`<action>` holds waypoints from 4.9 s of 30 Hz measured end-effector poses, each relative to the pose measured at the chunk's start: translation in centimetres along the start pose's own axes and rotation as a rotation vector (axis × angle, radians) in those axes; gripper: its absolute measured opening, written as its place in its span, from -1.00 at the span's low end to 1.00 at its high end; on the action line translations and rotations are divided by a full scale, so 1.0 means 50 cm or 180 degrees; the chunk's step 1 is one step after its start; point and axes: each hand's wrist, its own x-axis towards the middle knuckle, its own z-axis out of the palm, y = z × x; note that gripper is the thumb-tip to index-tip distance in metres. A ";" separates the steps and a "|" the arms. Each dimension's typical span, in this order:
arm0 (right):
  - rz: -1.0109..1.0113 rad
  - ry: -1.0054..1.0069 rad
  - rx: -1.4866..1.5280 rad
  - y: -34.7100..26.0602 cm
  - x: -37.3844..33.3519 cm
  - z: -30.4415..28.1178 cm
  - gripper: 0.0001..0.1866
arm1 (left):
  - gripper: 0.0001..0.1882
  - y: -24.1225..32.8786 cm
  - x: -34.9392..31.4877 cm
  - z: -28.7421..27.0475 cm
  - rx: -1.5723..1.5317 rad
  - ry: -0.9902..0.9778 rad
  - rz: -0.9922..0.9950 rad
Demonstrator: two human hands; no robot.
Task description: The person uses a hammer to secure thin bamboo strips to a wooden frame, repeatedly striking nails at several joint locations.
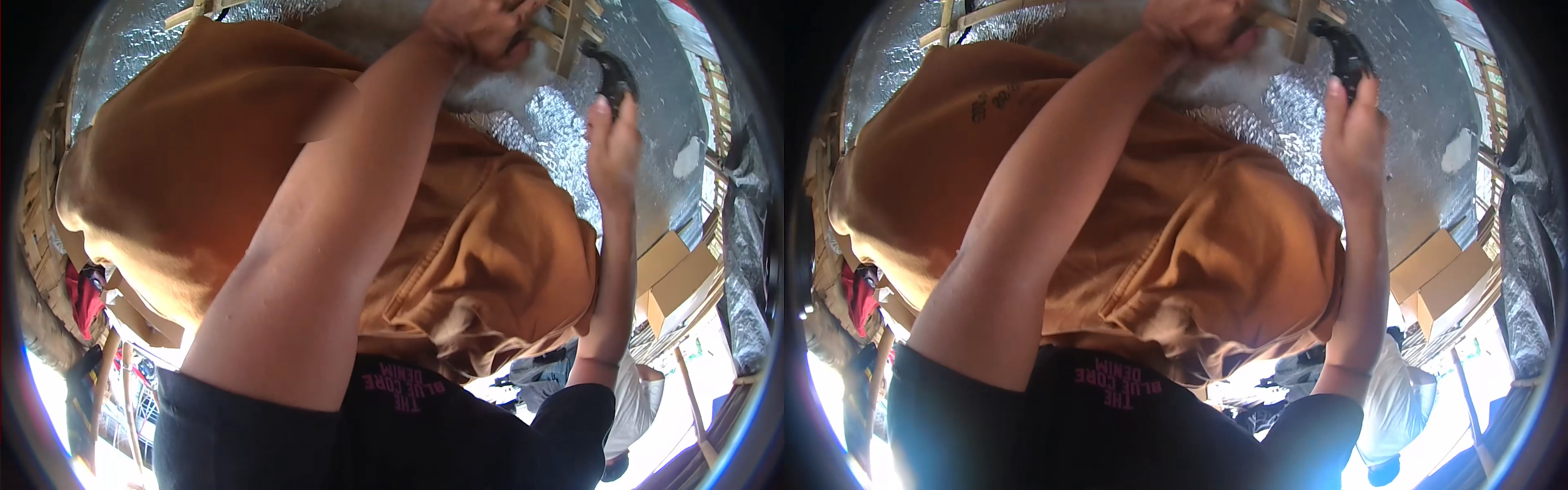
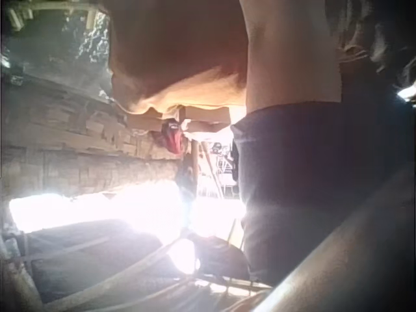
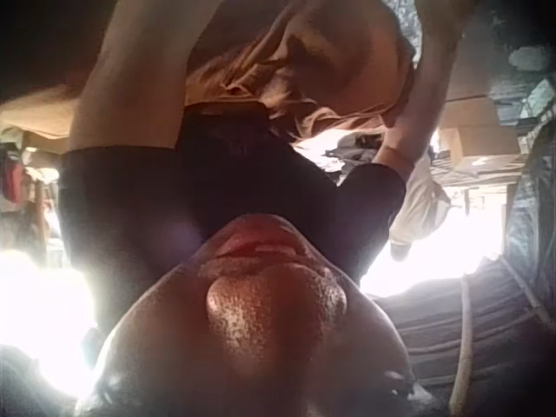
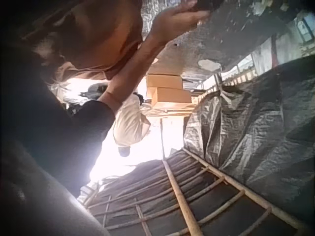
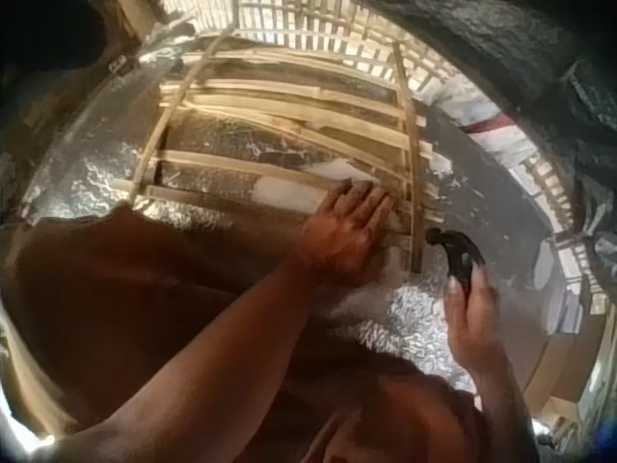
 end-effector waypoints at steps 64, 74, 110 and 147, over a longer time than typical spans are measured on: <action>0.0213 -0.0002 -0.0467 -0.001 0.031 -0.047 -0.60 | -0.29 0.003 0.009 0.004 0.0277 -0.0172 0.0054; 0.0461 -0.0124 0.0061 0.019 0.009 -0.032 -0.69 | -0.25 0.006 0.016 -0.002 0.0166 -0.0212 0.0014; 0.0226 0.0308 -0.0945 0.013 0.004 -0.031 -0.71 | -0.28 0.006 0.011 -0.011 0.0048 -0.0254 0.0048; -0.0249 0.0733 0.0368 -0.013 -0.001 -0.064 -0.74 | -0.20 0.004 0.012 -0.002 0.0482 -0.0308 0.0126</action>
